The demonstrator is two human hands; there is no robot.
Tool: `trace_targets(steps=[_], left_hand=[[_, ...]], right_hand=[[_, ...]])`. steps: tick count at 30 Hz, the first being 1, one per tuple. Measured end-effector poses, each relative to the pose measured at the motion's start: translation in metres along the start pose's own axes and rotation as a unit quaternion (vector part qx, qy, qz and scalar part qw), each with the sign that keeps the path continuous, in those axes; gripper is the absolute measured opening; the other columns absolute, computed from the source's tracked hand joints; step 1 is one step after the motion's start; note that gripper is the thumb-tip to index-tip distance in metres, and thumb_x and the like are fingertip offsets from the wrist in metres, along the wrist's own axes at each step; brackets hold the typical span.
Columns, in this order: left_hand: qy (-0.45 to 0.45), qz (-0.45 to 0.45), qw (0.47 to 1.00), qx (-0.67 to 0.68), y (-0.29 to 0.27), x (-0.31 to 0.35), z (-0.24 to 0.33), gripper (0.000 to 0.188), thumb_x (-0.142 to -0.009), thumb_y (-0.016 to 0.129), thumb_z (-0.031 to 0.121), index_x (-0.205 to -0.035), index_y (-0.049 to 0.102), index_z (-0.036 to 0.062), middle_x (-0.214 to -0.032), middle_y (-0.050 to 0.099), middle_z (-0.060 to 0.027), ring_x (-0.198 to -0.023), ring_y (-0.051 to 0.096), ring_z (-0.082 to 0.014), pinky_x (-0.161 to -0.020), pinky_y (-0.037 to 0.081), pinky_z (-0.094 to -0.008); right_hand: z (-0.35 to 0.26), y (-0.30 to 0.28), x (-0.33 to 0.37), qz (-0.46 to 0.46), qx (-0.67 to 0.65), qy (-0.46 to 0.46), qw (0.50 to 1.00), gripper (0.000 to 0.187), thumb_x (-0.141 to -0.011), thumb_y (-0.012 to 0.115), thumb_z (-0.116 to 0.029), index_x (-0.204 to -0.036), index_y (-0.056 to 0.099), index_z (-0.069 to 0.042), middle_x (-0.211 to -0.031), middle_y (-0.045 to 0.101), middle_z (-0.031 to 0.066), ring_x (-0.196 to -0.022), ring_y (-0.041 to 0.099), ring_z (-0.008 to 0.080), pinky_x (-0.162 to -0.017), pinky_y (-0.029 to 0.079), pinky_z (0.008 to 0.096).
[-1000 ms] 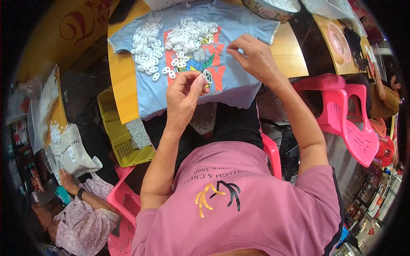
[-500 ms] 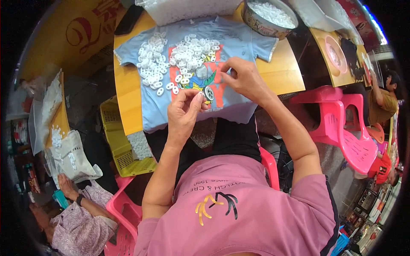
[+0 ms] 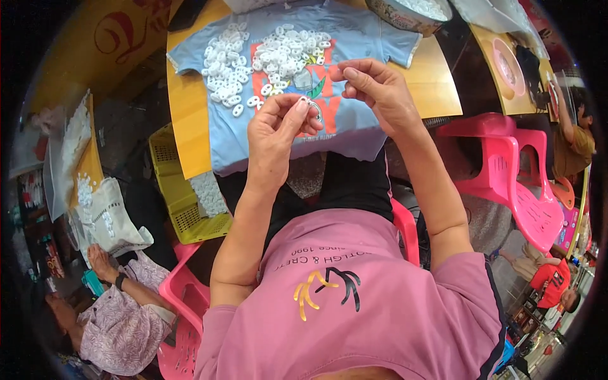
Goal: Sorting and inspecting small white plastic hooks or clips on a workbench.
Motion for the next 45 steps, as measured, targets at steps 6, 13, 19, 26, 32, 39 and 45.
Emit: trace_targets(steps=[6,13,19,26,32,39,45], left_hand=[[0.009,-0.003,1.0,-0.007,0.004,0.006,0.003,0.016,-0.094,0.061,0.013,-0.101,0.06,-0.0021,-0.086,0.066,-0.0086,-0.073,0.065,-0.014,-0.067,0.053,-0.0254],[0.029,-0.016,0.999,0.008,0.014,0.008,0.012,0.016,-0.094,0.061,0.011,-0.102,0.06,-0.0031,-0.085,0.067,-0.0107,-0.073,0.066,-0.0154,-0.067,0.053,-0.0262],[0.029,-0.02,0.999,0.029,0.019,0.007,0.016,0.017,-0.093,0.062,0.01,-0.102,0.06,-0.004,-0.083,0.067,-0.0123,-0.072,0.066,-0.0172,-0.066,0.054,-0.0267],[0.046,-0.038,0.998,0.026,0.02,0.01,0.018,0.015,-0.093,0.063,0.009,-0.099,0.06,-0.0042,-0.084,0.068,-0.0128,-0.073,0.067,-0.0175,-0.066,0.055,-0.0272],[0.061,-0.035,0.997,0.003,0.019,0.011,0.018,0.013,-0.093,0.062,0.008,-0.098,0.059,-0.0038,-0.085,0.068,-0.0125,-0.073,0.067,-0.0161,-0.067,0.055,-0.0269],[0.076,-0.035,0.996,-0.032,0.019,0.014,0.02,0.013,-0.093,0.062,0.008,-0.098,0.059,-0.0038,-0.085,0.068,-0.012,-0.074,0.066,-0.0146,-0.067,0.055,-0.026],[0.084,-0.02,0.995,-0.057,0.02,0.017,0.022,0.011,-0.093,0.062,0.007,-0.097,0.059,-0.0039,-0.084,0.068,-0.0114,-0.072,0.066,-0.0142,-0.066,0.055,-0.0258]], right_hand=[[0.001,0.006,0.006,0.011,-0.144,0.079,0.986,0.029,-0.094,0.063,-0.02,-0.116,0.063,-0.002,-0.098,0.064,0.0009,-0.076,0.055,0.006,-0.074,0.051,0.0255],[0.003,0.018,0.013,-0.069,-0.251,0.068,0.963,0.032,-0.095,0.062,-0.02,-0.12,0.061,0.0,-0.091,0.06,0.0006,-0.072,0.05,0.0077,-0.068,0.048,0.0264],[-0.001,0.031,0.022,-0.045,-0.177,0.039,0.982,0.022,-0.096,0.061,-0.022,-0.105,0.063,-0.002,-0.089,0.06,0.0007,-0.07,0.05,0.0082,-0.066,0.047,0.0252],[0.001,0.04,0.025,-0.042,-0.093,-0.026,0.994,0.02,-0.097,0.059,-0.025,-0.097,0.061,-0.004,-0.088,0.06,-0.0004,-0.072,0.052,0.0066,-0.065,0.046,0.0227],[-0.003,0.049,0.028,-0.032,-0.042,-0.059,0.997,0.018,-0.098,0.059,-0.022,-0.097,0.06,-0.004,-0.086,0.059,-0.0013,-0.072,0.053,0.0053,-0.066,0.045,0.0207],[-0.007,0.05,0.03,-0.039,0.029,-0.083,0.995,0.018,-0.098,0.059,-0.02,-0.098,0.06,-0.002,-0.083,0.06,-0.0004,-0.073,0.054,0.0055,-0.068,0.046,0.0204],[-0.015,0.054,0.032,-0.014,0.129,-0.123,0.984,0.016,-0.096,0.061,-0.014,-0.096,0.06,0.001,-0.081,0.061,0.0011,-0.072,0.056,0.0072,-0.066,0.048,0.0221]])
Point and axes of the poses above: each hand's wrist, its own x-axis away from the middle knuckle, its own y-axis out of the palm, z = x × y, the point moved 2 cm from there along -x, towards the middle knuckle
